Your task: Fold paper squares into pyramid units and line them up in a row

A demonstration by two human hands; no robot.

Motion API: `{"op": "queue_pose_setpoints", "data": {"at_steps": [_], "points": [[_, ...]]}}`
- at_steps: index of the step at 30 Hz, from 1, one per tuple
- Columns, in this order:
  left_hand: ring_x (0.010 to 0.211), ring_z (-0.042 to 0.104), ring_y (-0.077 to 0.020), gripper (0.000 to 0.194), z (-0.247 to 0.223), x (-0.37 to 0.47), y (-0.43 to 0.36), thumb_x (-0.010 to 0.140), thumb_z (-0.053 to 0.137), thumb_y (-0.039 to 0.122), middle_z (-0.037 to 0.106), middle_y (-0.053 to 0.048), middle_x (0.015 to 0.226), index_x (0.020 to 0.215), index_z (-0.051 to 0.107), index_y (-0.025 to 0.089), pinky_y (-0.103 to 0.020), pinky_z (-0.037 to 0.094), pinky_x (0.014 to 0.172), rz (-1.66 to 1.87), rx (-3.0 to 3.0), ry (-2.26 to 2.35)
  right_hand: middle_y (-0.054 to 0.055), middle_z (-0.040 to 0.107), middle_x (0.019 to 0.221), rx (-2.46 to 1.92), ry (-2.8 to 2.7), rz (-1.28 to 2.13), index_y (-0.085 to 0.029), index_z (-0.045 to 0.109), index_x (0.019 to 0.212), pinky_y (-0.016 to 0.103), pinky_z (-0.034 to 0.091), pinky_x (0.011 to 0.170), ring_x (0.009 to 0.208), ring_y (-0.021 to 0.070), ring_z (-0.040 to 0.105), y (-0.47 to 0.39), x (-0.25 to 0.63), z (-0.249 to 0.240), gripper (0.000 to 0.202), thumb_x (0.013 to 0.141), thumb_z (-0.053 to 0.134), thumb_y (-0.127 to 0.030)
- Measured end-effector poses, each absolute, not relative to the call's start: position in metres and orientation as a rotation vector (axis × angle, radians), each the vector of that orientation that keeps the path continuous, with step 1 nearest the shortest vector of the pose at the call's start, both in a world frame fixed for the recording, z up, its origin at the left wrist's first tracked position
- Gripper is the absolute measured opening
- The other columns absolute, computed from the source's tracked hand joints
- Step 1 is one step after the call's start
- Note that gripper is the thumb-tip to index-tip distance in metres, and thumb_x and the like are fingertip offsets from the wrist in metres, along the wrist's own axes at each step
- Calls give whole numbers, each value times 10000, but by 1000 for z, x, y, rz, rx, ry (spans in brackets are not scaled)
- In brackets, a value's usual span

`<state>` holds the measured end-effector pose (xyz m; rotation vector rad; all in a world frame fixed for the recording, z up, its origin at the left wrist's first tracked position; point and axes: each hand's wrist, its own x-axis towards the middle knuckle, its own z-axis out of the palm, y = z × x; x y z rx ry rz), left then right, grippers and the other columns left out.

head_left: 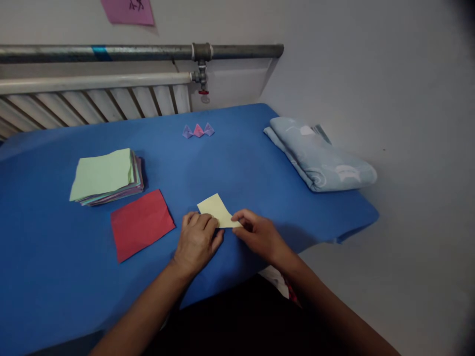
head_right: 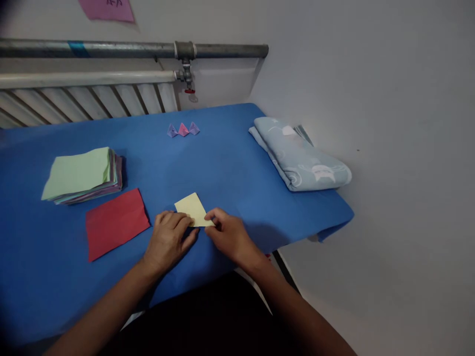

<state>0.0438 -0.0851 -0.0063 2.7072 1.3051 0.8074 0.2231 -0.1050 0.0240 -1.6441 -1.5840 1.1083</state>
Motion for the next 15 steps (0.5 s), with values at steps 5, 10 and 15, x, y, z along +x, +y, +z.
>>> {"op": "queue_pose_setpoints", "data": {"at_steps": [5, 10, 15], "points": [[794, 590, -205, 93, -8, 44, -84, 880, 542, 126, 685, -61, 845, 892, 629, 158, -424, 417, 879, 942, 2744, 1303, -12, 624, 745, -1564, -1558, 973, -212, 593, 986, 258, 436, 598, 661, 142, 574, -107, 219, 27, 215, 772, 573, -216], [830, 607, -180, 105, -4, 37, -85, 890, 543, 122, 692, -52, 889, 964, 604, 163, -433, 408, 930, 1115, 2671, 1192, 90, 645, 1117, -1375, -1833, 447, -224, 603, 1082, 414, 428, 892, 1068, 247, 569, -103, 227, 25, 309, 773, 609, -210], [846, 633, -154, 96, 0, 33, -87, 898, 549, 158, 697, -13, 885, 961, 603, 206, -428, 397, 969, 1159, 2455, 1015, 40, 686, 1060, -1166, -1996, 429, -242, 638, 901, 390, 380, 907, 1028, 201, 594, -102, 231, 26, 87, 877, 555, -233]]}}
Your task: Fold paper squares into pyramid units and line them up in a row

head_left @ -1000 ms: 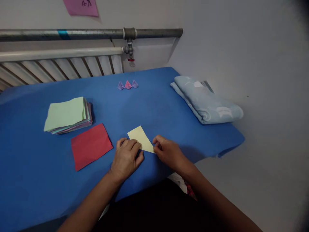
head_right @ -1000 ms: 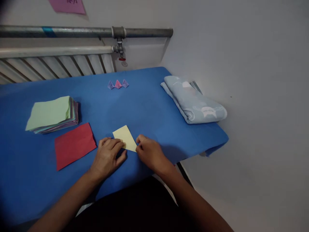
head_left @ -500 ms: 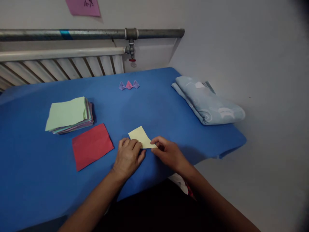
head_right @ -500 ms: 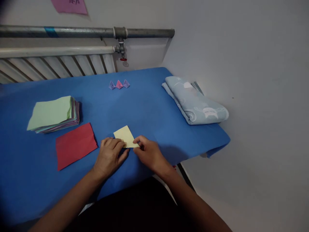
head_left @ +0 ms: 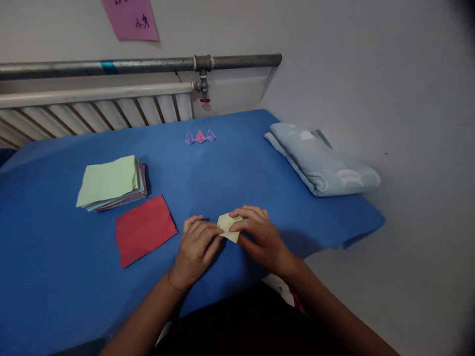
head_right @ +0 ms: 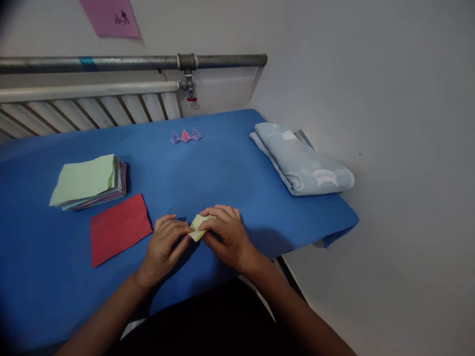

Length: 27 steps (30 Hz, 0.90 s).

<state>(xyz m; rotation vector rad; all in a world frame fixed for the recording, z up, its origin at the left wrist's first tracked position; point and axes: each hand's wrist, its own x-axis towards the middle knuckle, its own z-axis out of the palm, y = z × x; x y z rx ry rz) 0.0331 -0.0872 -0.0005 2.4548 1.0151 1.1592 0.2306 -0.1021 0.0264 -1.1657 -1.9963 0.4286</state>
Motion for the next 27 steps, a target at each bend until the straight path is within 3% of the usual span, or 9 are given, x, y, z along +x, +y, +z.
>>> {"op": "queue_pose_setpoints", "data": {"at_steps": [5, 10, 12, 16, 20, 27], "points": [[880, 629, -170, 75, -3, 34, -90, 892, 573, 261, 695, -5, 837, 893, 643, 232, -401, 449, 920, 1089, 2017, 1013, -11, 683, 771, -1204, -1930, 703, -208, 627, 849, 278, 405, 732, 708, 125, 604, -105, 225, 39, 173, 921, 490, -286], [801, 642, -155, 234, -8, 32, -93, 862, 603, 316, 681, -14, 860, 1080, 603, 230, -323, 518, 766, 911, 1655, 1106, -23, 626, 707, -1451, -1795, 905, -186, 640, 867, 218, 378, 597, 628, 102, 539, -93, 219, 43, 141, 871, 505, -229], [769, 635, -145, 243, -7, 29, -93, 869, 591, 299, 665, -1, 818, 1102, 584, 231, -317, 517, 752, 969, 1723, 1173, -34, 599, 665, -1502, -1774, 1015, -185, 648, 852, 208, 362, 567, 604, 96, 517, -84, 216, 39, 133, 845, 517, -208], [888, 629, -166, 127, 3, 19, -96, 907, 519, 216, 665, -34, 920, 1001, 604, 220, -334, 510, 797, 1135, 2070, 1247, -44, 562, 612, -1552, -1713, 1311, -173, 639, 801, 191, 326, 501, 550, 85, 478, -69, 211, 34, 79, 782, 563, -179], [910, 621, -169, 146, 16, 15, -99, 897, 515, 128, 672, -47, 954, 997, 585, 207, -340, 496, 810, 1171, 2344, 1117, -60, 524, 578, -1442, -1597, 1678, -179, 610, 813, 182, 337, 470, 492, 75, 453, -62, 205, 41, 60, 794, 565, -213], [876, 633, -161, 159, 8, 22, -95, 911, 492, 108, 702, -26, 928, 987, 591, 207, -350, 461, 849, 944, 2468, 988, -70, 503, 566, -1640, -1925, 1488, -185, 631, 867, 201, 326, 490, 519, 92, 464, -41, 194, 32, 199, 688, 625, -96]]}}
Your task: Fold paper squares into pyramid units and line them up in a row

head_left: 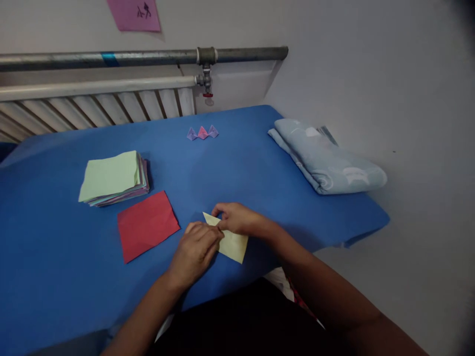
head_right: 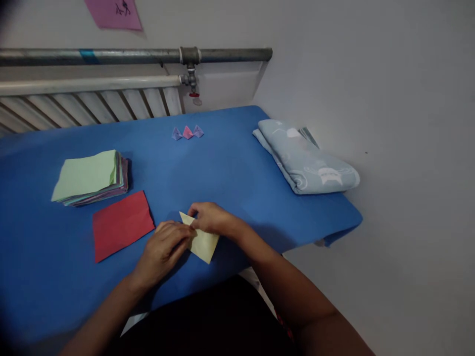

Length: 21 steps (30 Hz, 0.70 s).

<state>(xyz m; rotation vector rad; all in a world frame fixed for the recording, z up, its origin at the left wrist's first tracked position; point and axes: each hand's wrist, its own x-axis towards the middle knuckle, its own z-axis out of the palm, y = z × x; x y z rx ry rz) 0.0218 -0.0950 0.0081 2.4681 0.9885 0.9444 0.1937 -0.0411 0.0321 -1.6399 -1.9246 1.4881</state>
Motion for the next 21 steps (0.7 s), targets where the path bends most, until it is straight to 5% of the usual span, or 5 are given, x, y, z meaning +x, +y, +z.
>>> {"op": "queue_pose_setpoints", "data": {"at_steps": [9, 14, 18, 21], "points": [[895, 663, -148, 189, 1, 22, -97, 922, 459, 117, 729, -6, 988, 972, 611, 217, -391, 392, 952, 799, 2555, 1025, -56, 526, 602, -1566, -1979, 1281, -200, 609, 1073, 208, 350, 524, 569, 111, 497, -63, 221, 35, 266, 816, 566, -256], [949, 654, -176, 168, 4, 23, -106, 868, 538, 151, 708, -35, 1029, 1012, 604, 205, -433, 366, 1010, 770, 2605, 1016, -25, 607, 722, -1476, -1911, 1274, -219, 624, 1050, 227, 423, 586, 644, 123, 550, -107, 253, 34, 285, 840, 446, -145], [985, 642, -219, 180, 5, 27, -113, 849, 589, 246, 693, -72, 1030, 1020, 595, 189, -453, 387, 988, 757, 2637, 1056, 53, 659, 988, -1340, -2108, 892, -233, 625, 1107, 333, 494, 789, 899, 182, 602, -128, 258, 22, 370, 805, 479, -76], [976, 644, -220, 157, 6, 32, -116, 863, 592, 285, 693, -73, 1017, 985, 589, 186, -445, 394, 970, 752, 2652, 1109, 100, 636, 1021, -1329, -2207, 561, -219, 642, 1101, 381, 503, 795, 933, 213, 585, -131, 255, 11, 302, 869, 473, -126]]}}
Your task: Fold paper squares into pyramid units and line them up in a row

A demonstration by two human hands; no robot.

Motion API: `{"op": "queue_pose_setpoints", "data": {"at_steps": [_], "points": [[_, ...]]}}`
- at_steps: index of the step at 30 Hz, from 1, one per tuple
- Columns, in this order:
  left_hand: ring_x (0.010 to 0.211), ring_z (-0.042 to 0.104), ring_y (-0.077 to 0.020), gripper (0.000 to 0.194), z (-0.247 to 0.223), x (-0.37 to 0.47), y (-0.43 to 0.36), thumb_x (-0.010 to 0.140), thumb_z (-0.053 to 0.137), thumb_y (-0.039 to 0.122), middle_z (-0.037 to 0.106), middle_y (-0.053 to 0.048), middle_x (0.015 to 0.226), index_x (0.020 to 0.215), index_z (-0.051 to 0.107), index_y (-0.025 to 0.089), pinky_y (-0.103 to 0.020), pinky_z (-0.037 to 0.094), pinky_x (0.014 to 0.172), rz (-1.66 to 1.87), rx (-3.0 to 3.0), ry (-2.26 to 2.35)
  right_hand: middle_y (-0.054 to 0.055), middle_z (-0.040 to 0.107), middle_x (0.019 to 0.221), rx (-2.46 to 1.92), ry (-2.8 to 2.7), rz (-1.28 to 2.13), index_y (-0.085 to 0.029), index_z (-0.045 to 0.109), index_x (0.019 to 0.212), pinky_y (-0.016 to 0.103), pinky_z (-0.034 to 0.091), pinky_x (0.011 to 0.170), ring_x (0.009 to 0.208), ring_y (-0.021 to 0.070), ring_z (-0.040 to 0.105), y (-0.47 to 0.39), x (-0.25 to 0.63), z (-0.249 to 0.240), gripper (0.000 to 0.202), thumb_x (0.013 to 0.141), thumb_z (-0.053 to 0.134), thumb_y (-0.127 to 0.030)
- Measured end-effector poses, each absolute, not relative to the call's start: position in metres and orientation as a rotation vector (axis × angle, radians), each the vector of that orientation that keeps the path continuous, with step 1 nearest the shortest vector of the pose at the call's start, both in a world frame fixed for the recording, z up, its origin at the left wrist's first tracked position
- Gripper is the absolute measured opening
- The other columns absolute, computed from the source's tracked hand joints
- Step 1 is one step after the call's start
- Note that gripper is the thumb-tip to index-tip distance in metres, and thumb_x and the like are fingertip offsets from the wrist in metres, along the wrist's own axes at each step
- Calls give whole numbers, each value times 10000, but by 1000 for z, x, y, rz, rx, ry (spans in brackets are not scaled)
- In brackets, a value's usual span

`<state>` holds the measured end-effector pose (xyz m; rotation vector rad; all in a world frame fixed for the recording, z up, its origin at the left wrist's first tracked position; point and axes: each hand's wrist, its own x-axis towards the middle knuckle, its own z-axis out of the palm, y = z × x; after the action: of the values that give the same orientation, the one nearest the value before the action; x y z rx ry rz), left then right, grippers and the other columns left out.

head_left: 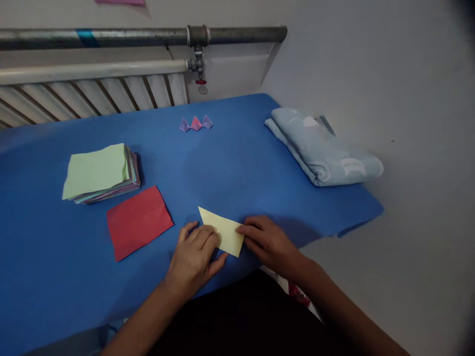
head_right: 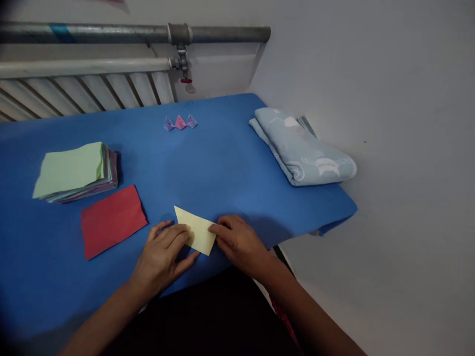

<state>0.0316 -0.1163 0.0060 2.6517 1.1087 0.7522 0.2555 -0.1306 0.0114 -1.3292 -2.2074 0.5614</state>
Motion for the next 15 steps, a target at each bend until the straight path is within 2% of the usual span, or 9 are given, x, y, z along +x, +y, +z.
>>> {"op": "queue_pose_setpoints", "data": {"at_steps": [3, 7, 15], "points": [[965, 647, -222, 132, 6, 35, -118, 871, 584, 291, 694, -72, 1004, 950, 589, 186, -443, 398, 960, 743, 2667, 1137, 137, 604, 1097, -1363, -2243, 382, -202, 663, 1070, 389, 512, 772, 912, 218, 575, -130, 255, 5, 259, 899, 473, -158], [986, 642, -238, 177, 4, 36, -119, 867, 584, 305, 691, -91, 1016, 989, 597, 176, -456, 404, 954, 735, 2707, 1133, 146, 541, 1260, -1310, -2269, 339, -220, 653, 1106, 448, 476, 894, 1095, 255, 533, -130, 257, 1, 256, 901, 506, -180], [965, 651, -226, 116, -1, 37, -120, 884, 551, 184, 693, -89, 995, 973, 624, 167, -455, 420, 939, 802, 2736, 1175, 119, 601, 1194, -1348, -2201, 378, -221, 684, 1003, 460, 454, 897, 1082, 252, 549, -127, 254, -3, 216, 894, 506, -162]]}}
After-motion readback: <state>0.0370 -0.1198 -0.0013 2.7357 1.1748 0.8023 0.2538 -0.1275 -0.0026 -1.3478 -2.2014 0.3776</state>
